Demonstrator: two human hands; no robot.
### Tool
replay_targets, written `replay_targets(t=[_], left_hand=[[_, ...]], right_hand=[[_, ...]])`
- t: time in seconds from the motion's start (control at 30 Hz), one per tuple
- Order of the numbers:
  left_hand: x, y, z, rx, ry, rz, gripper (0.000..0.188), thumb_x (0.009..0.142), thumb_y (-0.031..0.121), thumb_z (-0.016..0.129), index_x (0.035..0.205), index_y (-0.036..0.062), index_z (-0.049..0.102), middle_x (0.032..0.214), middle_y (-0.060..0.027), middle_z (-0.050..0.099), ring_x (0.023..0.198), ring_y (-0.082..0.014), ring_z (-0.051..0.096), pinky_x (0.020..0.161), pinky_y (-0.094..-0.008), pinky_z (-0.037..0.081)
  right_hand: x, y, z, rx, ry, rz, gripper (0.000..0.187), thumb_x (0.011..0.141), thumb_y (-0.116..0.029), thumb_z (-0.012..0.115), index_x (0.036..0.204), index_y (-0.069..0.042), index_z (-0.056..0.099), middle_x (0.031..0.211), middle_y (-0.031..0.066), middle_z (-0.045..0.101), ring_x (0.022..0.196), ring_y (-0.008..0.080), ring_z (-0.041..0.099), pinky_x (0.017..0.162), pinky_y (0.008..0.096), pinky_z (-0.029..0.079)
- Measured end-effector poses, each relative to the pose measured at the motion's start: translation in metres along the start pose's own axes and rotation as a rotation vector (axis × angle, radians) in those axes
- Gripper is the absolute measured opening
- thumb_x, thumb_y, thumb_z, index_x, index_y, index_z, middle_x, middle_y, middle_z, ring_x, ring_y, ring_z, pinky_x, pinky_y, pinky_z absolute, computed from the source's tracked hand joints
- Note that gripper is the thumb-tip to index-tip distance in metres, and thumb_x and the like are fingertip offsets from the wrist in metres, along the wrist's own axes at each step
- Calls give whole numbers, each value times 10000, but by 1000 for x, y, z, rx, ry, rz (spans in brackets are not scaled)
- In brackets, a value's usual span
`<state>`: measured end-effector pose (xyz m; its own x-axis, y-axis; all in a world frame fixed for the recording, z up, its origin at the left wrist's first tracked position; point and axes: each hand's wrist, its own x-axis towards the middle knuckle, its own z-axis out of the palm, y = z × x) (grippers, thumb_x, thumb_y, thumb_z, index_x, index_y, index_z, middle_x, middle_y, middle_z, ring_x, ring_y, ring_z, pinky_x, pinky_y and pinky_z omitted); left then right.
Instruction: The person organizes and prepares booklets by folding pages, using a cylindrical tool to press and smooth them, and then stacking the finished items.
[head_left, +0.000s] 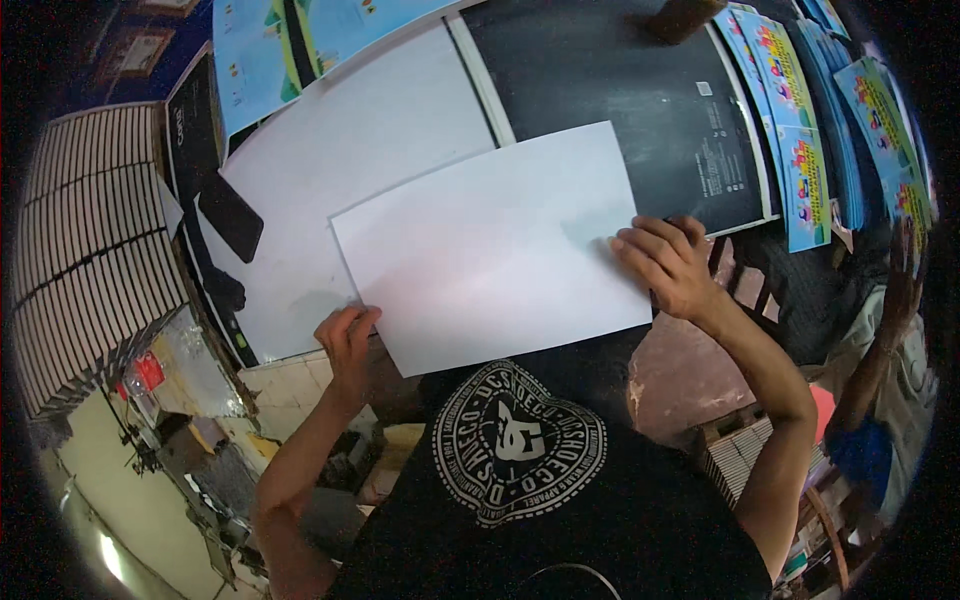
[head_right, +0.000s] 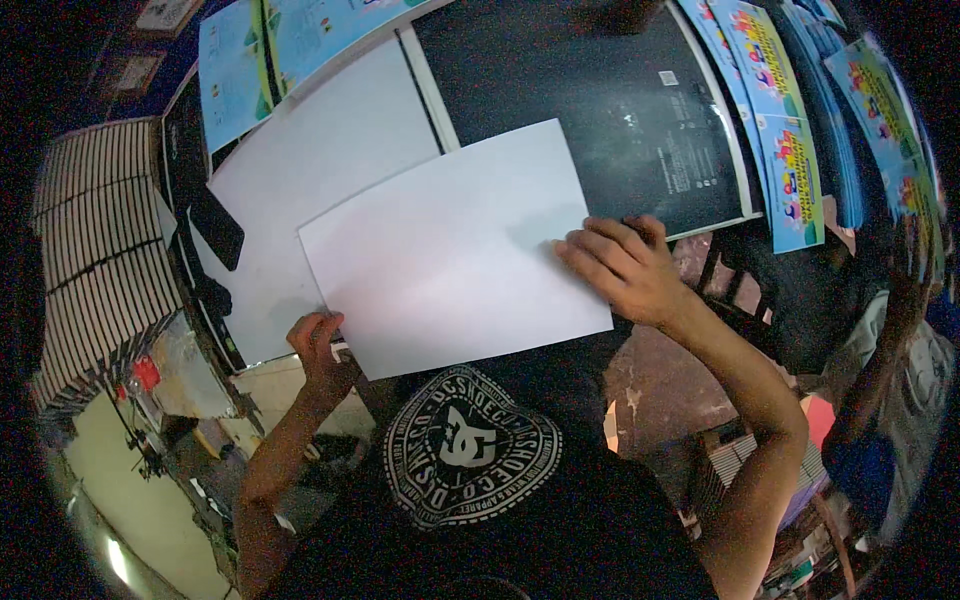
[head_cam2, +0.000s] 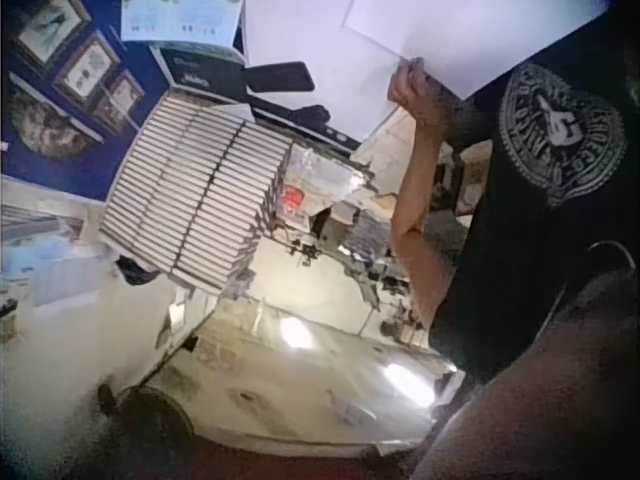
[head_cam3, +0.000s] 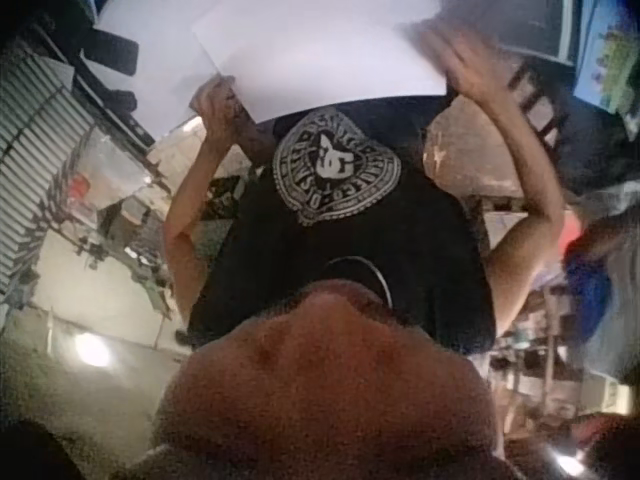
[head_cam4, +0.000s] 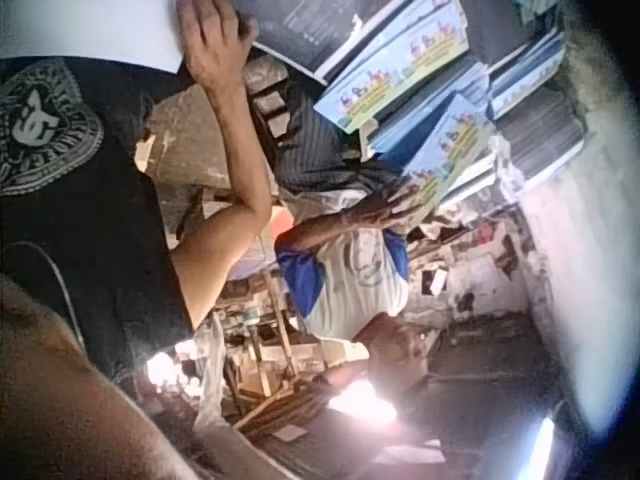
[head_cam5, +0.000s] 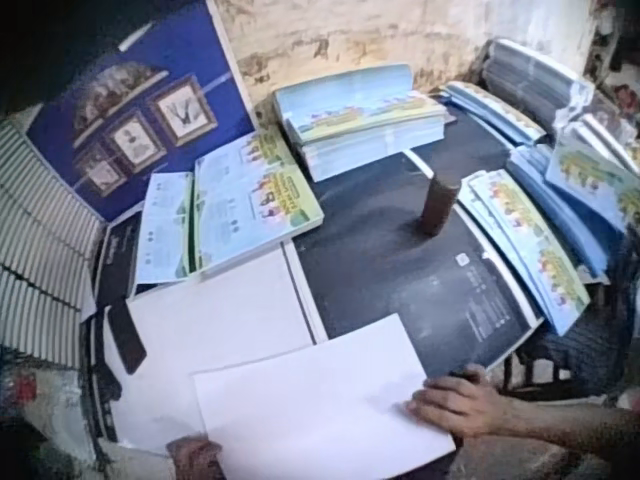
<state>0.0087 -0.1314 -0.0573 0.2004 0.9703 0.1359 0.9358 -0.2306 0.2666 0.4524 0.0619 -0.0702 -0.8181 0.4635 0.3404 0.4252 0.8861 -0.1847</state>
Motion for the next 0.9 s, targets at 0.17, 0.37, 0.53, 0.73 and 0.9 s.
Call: replay_targets(t=[0.17,0.37,0.53,0.73,0.9], left_hand=[[10,1,3,-26,32,10,617,816,426,745,1238,16,560,1237,-141,467,1167,-328,421,992,-451,318],[11,-4,5,-5,31,-36,546,827,411,718,1181,20,575,1193,-136,477,1153,-322,451,973,-458,318],[19,0,-1,5,-2,-34,542,814,415,723,1173,39,571,1157,-136,477,1122,-322,456,966,-462,319],[22,2,3,-20,37,-50,517,807,393,730,1165,56,571,1158,-133,483,1116,-316,459,972,-455,327],[20,-2,10,-39,58,-75,451,818,358,720,1130,60,588,1159,-125,510,1126,-312,472,974,-447,338]], right_hand=[[0,1,1,38,-16,59,425,888,-177,586,1309,-130,618,1221,32,639,1183,216,580,1002,449,360],[16,3,-11,131,-33,90,405,878,-166,608,1277,-98,620,1182,54,675,1130,228,622,970,456,395],[17,3,-14,146,-58,88,412,871,-173,617,1274,-87,615,1189,71,681,1110,248,635,936,464,409],[17,3,-14,181,-56,110,443,860,-184,628,1290,-83,603,1188,79,674,1121,251,628,940,466,407],[15,-2,-14,146,-50,143,437,845,-178,629,1273,-93,621,1181,69,660,1129,243,611,941,458,406]])
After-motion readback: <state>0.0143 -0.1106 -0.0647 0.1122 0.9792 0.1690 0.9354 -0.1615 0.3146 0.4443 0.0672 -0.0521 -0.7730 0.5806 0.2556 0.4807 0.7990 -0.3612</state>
